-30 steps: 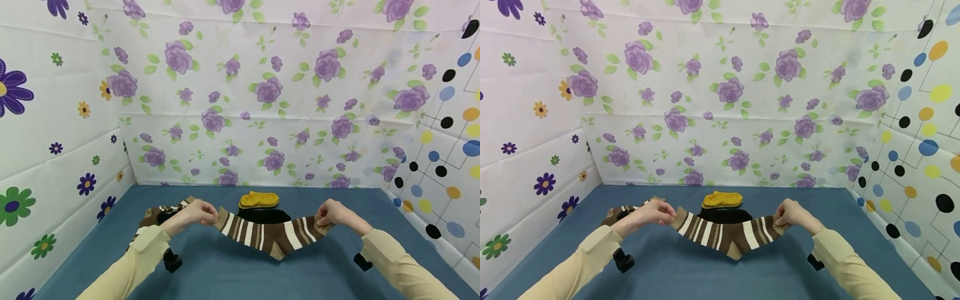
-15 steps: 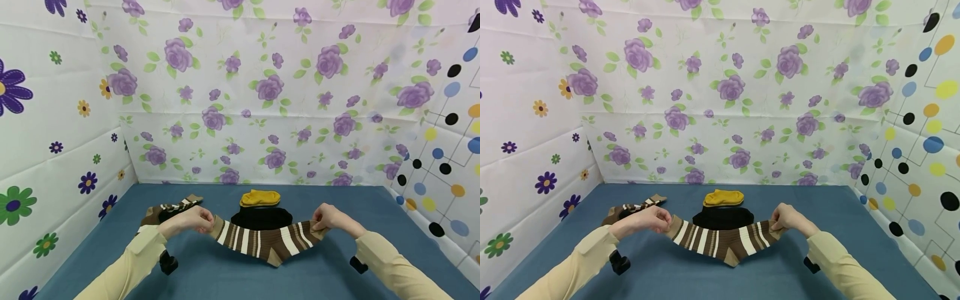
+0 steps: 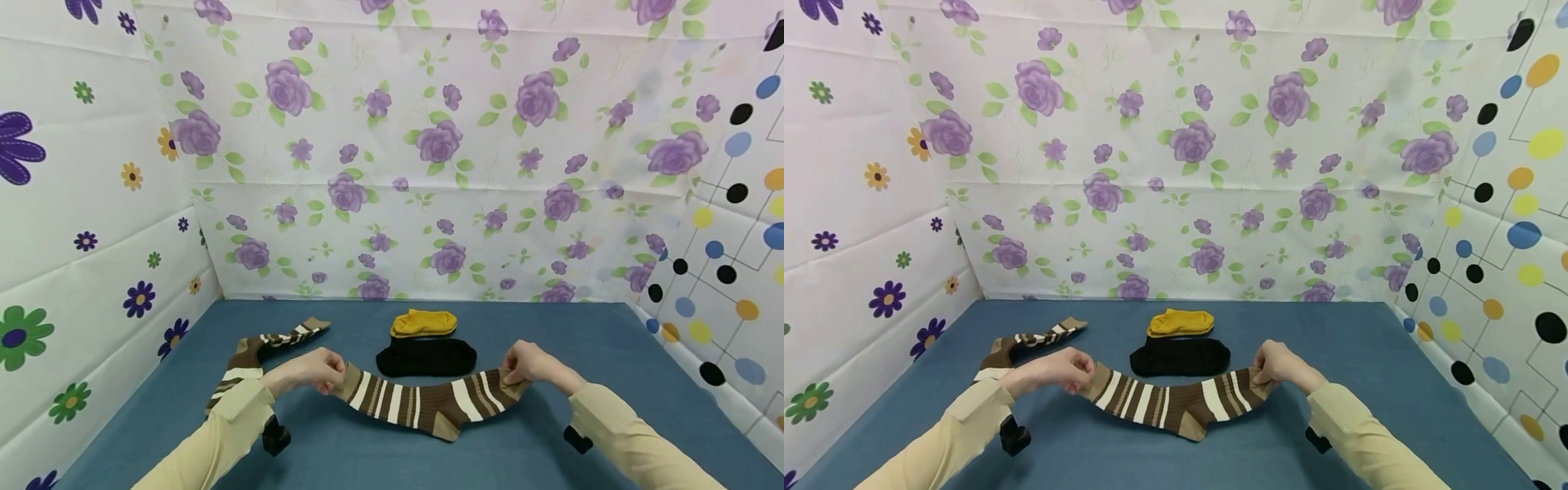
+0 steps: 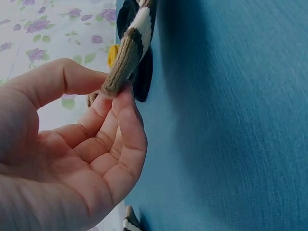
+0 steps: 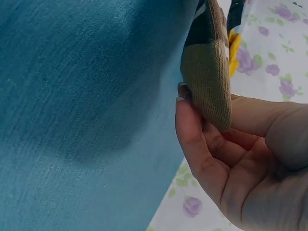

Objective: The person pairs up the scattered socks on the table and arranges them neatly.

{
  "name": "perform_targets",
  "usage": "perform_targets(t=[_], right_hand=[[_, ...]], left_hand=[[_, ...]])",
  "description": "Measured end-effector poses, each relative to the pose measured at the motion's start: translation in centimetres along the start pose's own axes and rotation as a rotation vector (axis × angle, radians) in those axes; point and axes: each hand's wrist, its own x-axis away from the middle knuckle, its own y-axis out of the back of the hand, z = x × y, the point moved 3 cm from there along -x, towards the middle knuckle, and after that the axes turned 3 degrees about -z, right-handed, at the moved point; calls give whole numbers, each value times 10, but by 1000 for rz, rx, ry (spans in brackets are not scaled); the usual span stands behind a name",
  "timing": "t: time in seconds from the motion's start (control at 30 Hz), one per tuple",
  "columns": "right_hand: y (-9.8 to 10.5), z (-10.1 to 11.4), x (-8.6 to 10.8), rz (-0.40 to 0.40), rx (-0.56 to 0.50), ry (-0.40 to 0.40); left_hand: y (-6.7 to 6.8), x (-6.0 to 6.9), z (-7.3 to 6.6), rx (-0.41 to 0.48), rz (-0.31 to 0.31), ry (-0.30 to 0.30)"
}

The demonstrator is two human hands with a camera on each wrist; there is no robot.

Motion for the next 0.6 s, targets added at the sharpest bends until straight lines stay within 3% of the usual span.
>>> perform_targets(t=[0.27,0.6], right_hand=[[-4,-4,-5,-6,-21,48],[-8,-12,-9,-24,7,-39]], left_hand=[[-2,-5,8,-50,-11,-17],[-7,-7,10,-101,-30,-37]])
